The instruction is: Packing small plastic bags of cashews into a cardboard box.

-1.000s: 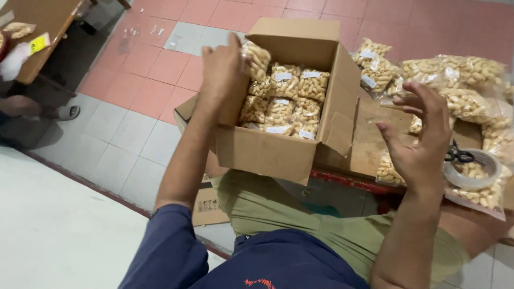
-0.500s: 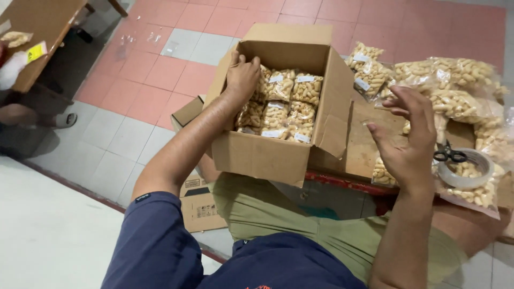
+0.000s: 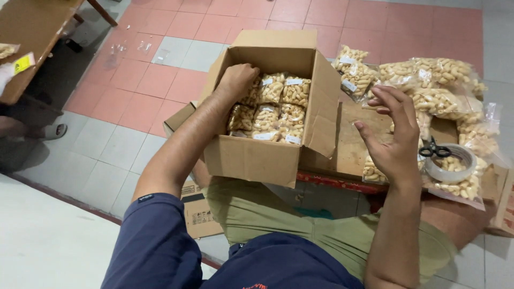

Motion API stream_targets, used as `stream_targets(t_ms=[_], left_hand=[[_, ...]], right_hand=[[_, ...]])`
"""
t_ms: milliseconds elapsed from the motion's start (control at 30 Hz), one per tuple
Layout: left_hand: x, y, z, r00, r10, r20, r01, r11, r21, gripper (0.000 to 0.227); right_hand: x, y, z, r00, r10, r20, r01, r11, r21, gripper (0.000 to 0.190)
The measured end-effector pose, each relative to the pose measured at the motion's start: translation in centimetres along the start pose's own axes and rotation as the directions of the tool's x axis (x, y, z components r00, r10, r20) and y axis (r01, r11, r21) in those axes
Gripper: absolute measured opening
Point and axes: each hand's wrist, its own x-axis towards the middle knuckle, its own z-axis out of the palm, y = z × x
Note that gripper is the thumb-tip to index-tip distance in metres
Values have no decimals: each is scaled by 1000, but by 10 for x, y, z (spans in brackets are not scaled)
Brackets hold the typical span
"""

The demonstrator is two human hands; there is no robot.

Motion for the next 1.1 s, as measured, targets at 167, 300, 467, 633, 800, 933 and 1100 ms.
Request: stream_targets(t_ms=[167, 300, 467, 633, 800, 933, 1100], left_hand=[[-3, 6, -16, 998, -37, 51, 39, 998, -41, 26], [0, 0, -5, 1000, -9, -1, 9, 999, -48, 31], [-4, 3, -17, 999, -37, 32, 40, 994, -104, 32], [-4, 3, -15, 997, -50, 60, 56, 993, -102, 18], [-1, 3, -13, 989, -72, 127, 87, 989, -123, 41], [-3, 4, -17, 987, -68, 144, 86, 989, -121, 42], [-4, 6, -20, 988, -79, 130, 102, 979, -175, 36]], right_hand=[[0, 1, -1, 1000, 8, 2, -8, 1000, -10, 57], [1, 2, -2, 1000, -7, 15, 8, 1000, -10, 54], [1, -1, -7, 1000, 7, 6, -7, 1000, -13, 52], [1, -2, -10, 1000, 4, -13, -4, 1000, -11, 49], [1, -3, -11, 999, 44, -8, -44, 999, -13, 49], [0, 0, -10, 1000, 27, -7, -27, 1000, 2, 48], [0, 1, -11, 1000, 11, -3, -12, 1000, -16, 50]])
